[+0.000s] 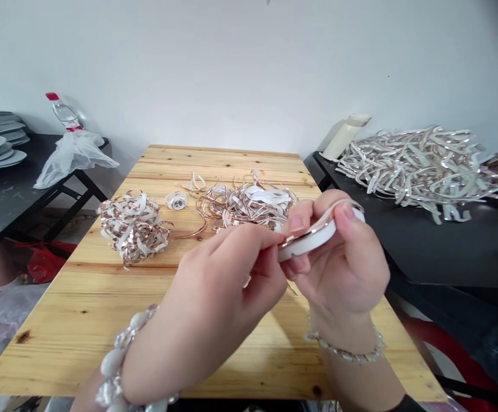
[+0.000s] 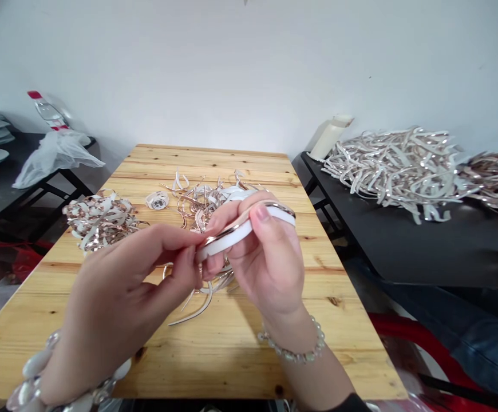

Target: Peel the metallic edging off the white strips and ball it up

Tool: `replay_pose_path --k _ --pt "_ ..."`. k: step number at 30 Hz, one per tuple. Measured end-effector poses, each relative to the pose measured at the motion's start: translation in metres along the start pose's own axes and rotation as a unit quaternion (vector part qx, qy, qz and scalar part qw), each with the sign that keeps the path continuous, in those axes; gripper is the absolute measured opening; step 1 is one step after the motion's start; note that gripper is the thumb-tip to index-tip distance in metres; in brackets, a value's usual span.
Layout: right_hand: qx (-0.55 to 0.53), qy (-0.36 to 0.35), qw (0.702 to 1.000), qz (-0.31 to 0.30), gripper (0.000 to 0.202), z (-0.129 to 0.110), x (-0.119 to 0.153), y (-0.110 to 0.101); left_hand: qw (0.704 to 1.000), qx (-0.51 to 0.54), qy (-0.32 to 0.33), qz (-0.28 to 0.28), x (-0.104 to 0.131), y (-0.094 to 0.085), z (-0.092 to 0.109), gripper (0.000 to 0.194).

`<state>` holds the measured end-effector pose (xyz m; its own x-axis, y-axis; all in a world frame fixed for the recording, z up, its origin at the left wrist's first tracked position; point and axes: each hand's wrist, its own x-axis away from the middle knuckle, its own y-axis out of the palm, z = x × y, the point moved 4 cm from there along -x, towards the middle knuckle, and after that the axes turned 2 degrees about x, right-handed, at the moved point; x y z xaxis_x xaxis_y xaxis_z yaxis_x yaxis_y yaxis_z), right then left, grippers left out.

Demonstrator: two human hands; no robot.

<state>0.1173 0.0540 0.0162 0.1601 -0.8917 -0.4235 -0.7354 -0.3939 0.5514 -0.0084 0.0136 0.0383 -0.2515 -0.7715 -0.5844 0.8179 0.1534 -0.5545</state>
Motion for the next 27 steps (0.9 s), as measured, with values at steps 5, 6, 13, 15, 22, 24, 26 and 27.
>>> replay_pose_path --k 5,6,13,15,22,24,26,27 --pt "-0.007 -0.002 1.000 -0.028 0.020 -0.003 -0.002 -0.002 0.990 0.100 -0.052 -0.083 -0.002 -0.004 -0.003 0.014" --pt "-0.004 -0.001 0.999 -0.032 0.021 -0.003 -0.003 -0.003 0.990 0.094 -0.054 -0.085 -0.002 -0.004 -0.003 0.012" --pt "0.012 0.010 1.000 -0.001 0.022 -0.001 -0.002 -0.001 0.997 -0.057 0.032 -0.048 0.003 0.002 0.004 0.008" --pt "0.013 0.013 1.000 0.011 0.023 -0.001 -0.001 0.000 0.993 -0.098 0.057 -0.030 0.005 0.004 0.007 0.011" --pt "0.012 0.009 1.000 0.014 0.023 -0.004 0.001 0.000 0.989 -0.118 0.087 -0.017 0.010 0.011 0.010 0.011" --pt "0.002 0.020 1.000 0.003 0.024 -0.003 0.002 0.000 0.991 -0.105 0.084 -0.008 0.008 0.011 0.010 0.014" --pt "-0.007 0.032 0.999 -0.013 0.026 -0.003 0.003 0.002 0.995 -0.080 0.063 -0.012 0.005 0.009 0.009 0.015" --pt "-0.010 0.036 0.999 -0.018 0.026 -0.003 0.003 0.003 0.997 -0.058 0.048 -0.019 0.003 0.007 0.008 0.014"
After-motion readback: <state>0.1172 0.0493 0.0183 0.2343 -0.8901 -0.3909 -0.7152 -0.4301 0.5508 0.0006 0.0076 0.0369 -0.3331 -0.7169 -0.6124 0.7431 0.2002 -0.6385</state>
